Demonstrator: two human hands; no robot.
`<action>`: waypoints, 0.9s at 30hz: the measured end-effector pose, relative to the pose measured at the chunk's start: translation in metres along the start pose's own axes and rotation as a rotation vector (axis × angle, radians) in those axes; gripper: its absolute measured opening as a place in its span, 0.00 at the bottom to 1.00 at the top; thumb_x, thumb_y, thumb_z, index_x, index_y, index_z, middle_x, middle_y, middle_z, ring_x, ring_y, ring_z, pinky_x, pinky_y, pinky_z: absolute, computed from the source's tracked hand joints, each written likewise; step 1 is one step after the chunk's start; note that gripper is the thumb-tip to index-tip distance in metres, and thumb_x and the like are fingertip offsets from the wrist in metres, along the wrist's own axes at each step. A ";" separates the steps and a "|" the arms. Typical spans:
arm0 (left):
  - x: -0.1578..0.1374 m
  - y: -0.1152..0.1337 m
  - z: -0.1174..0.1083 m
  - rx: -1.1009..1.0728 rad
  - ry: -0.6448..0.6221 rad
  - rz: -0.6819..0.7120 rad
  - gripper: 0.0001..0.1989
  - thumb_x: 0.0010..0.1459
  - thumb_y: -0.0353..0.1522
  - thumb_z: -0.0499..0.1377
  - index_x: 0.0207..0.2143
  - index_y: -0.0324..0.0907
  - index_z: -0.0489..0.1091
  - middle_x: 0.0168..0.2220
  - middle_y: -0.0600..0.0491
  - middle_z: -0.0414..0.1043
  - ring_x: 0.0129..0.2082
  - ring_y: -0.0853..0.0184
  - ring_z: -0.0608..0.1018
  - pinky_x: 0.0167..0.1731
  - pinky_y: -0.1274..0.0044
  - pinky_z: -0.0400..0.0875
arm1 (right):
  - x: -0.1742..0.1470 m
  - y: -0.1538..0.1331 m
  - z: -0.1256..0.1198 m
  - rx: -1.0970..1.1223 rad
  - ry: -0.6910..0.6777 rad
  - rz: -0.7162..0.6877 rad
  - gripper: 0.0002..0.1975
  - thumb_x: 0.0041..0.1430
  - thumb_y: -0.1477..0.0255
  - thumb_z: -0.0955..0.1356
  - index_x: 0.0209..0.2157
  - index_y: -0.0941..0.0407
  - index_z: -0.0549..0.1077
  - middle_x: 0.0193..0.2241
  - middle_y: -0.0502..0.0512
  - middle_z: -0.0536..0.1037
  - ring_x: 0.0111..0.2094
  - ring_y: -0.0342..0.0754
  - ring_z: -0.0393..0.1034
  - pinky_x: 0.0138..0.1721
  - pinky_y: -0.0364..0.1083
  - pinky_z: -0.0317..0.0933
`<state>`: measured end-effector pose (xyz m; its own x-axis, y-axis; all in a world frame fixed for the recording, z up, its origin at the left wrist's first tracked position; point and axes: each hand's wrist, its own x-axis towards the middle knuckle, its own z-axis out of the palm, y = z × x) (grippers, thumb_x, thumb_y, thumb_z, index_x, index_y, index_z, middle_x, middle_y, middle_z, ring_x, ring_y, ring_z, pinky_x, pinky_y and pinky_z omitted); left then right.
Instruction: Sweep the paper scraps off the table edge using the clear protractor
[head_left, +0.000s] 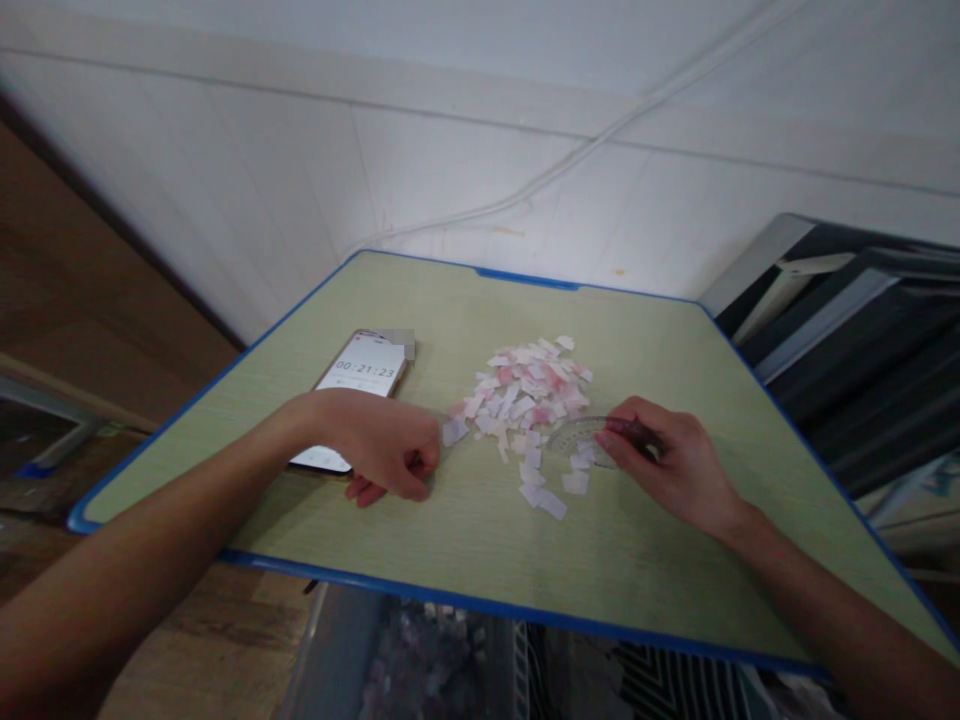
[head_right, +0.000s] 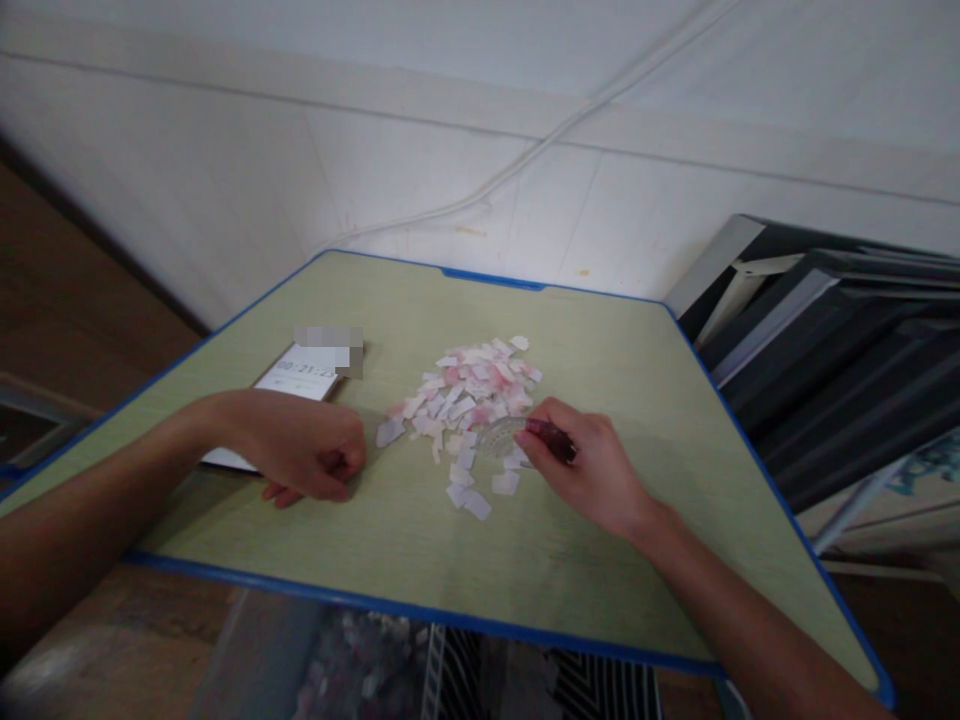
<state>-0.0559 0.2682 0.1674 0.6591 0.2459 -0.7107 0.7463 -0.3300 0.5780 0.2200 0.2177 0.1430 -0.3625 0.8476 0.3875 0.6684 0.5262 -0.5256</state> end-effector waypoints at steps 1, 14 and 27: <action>0.000 0.000 0.000 0.003 0.000 -0.001 0.12 0.48 0.26 0.51 0.14 0.43 0.57 0.10 0.57 0.65 0.12 0.69 0.69 0.12 0.81 0.62 | 0.000 -0.001 0.000 0.010 -0.023 -0.012 0.09 0.57 0.72 0.63 0.23 0.55 0.62 0.14 0.44 0.62 0.14 0.37 0.55 0.15 0.37 0.49; 0.000 -0.002 0.002 -0.007 0.028 0.011 0.12 0.48 0.26 0.51 0.14 0.43 0.57 0.09 0.57 0.64 0.10 0.70 0.68 0.11 0.82 0.61 | 0.000 0.000 0.002 -0.136 0.102 -0.010 0.08 0.58 0.70 0.63 0.25 0.54 0.63 0.13 0.46 0.66 0.13 0.39 0.57 0.15 0.39 0.51; 0.000 0.000 0.000 0.005 0.009 -0.002 0.13 0.48 0.24 0.51 0.13 0.43 0.57 0.10 0.57 0.64 0.11 0.71 0.69 0.11 0.82 0.61 | 0.002 0.004 -0.001 -0.113 0.078 0.010 0.08 0.56 0.74 0.64 0.23 0.55 0.63 0.13 0.44 0.63 0.13 0.37 0.55 0.15 0.38 0.50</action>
<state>-0.0565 0.2679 0.1673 0.6581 0.2547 -0.7085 0.7475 -0.3336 0.5744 0.2225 0.2213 0.1429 -0.3067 0.8428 0.4423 0.7425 0.5026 -0.4428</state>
